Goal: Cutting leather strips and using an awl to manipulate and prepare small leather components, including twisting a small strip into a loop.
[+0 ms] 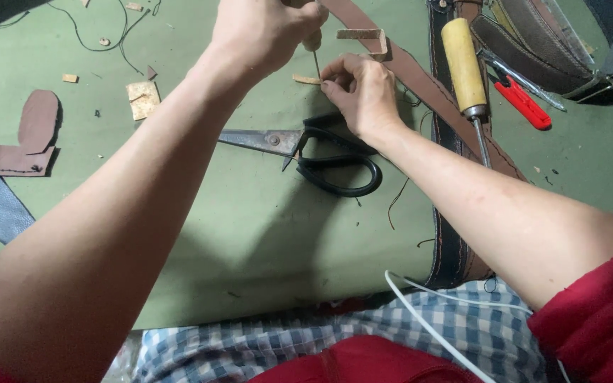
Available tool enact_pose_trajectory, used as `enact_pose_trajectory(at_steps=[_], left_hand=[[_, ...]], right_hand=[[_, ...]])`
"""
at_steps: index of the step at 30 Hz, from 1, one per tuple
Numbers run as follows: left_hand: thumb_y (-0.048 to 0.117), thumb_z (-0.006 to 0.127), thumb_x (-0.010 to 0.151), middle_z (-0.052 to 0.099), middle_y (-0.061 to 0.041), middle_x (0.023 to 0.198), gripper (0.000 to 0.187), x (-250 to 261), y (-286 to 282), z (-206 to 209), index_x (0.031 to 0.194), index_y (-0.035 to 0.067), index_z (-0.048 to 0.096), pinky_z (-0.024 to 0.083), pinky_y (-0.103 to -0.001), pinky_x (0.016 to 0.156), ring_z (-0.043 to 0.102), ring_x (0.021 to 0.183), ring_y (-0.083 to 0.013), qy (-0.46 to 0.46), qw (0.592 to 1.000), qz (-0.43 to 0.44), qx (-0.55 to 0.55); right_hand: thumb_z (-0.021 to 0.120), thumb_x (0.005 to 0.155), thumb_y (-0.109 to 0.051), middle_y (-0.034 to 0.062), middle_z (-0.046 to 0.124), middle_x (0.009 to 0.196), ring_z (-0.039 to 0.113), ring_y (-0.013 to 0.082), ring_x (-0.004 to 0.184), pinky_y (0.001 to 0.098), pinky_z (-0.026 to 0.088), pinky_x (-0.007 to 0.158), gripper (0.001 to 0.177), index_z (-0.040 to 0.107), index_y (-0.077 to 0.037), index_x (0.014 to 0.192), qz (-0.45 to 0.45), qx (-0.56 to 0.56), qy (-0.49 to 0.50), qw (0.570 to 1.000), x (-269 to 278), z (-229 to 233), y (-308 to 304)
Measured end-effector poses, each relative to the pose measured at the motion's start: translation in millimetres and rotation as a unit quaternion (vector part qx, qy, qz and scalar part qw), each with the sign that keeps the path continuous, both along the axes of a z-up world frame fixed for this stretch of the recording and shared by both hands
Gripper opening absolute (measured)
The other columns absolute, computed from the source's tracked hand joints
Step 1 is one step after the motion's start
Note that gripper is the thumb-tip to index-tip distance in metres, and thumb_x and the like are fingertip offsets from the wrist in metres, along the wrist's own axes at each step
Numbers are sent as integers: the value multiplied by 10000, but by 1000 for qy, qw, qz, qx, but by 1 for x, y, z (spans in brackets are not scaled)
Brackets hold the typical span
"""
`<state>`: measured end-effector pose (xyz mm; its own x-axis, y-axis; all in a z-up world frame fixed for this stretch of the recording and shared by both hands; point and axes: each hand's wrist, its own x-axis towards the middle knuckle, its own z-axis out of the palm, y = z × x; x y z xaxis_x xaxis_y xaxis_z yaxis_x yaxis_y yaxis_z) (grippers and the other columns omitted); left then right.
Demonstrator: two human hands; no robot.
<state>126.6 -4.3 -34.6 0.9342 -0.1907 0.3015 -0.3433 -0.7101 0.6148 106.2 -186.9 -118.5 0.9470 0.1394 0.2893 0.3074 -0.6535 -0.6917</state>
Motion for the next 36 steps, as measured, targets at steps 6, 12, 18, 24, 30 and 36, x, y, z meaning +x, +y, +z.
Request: enact_pose_trajectory(at_steps=[6,12,18,24,30,36], left_hand=[[218,614,882,746,141,617,297,0,1,-5,612,185,735,488,-237,532,630,538,-1,-51,998,-32,-16],[220,616,879,738,153,609,294,-1,0,-3,608,191,724,467,-228,506,591,508,4,-42,999,-21,-12],[164,652,847,734,129,605,277,5,-5,-6,570,166,664,491,-214,536,625,531,9,-62,996,-55,-44],[193,703,885,710,150,592,311,-2,-7,9,575,205,694,444,-204,513,556,517,22,-2,999,-34,-9],[122,726,784,686,130,518,283,-11,-13,17,517,208,683,465,-174,481,576,488,31,-15,999,-11,-32],[45,714,842,732,68,567,293,-23,-16,32,588,167,632,559,-178,612,668,590,34,5,995,-25,-93]], right_hand=[[812,864,-131,-87,672,782,495,91,627,305,488,632,130,772,-243,917,-1,-14,-14,1000,2,-3,-1],[806,865,-122,-61,705,797,535,105,632,322,510,605,127,778,-232,922,1,-21,-24,1000,0,-1,0],[804,883,-113,-90,641,728,503,69,617,275,508,601,158,757,-231,977,-2,-14,15,1000,1,-2,-2],[682,820,-27,-88,668,798,533,69,629,262,541,657,307,705,-185,1082,26,-11,56,998,1,2,-8],[587,913,-100,-89,640,883,590,64,791,238,525,721,264,671,-233,1125,3,17,187,982,3,27,-29],[659,949,-95,5,756,1113,674,190,949,391,513,846,249,765,-199,1148,-14,-150,-36,988,8,89,-132]])
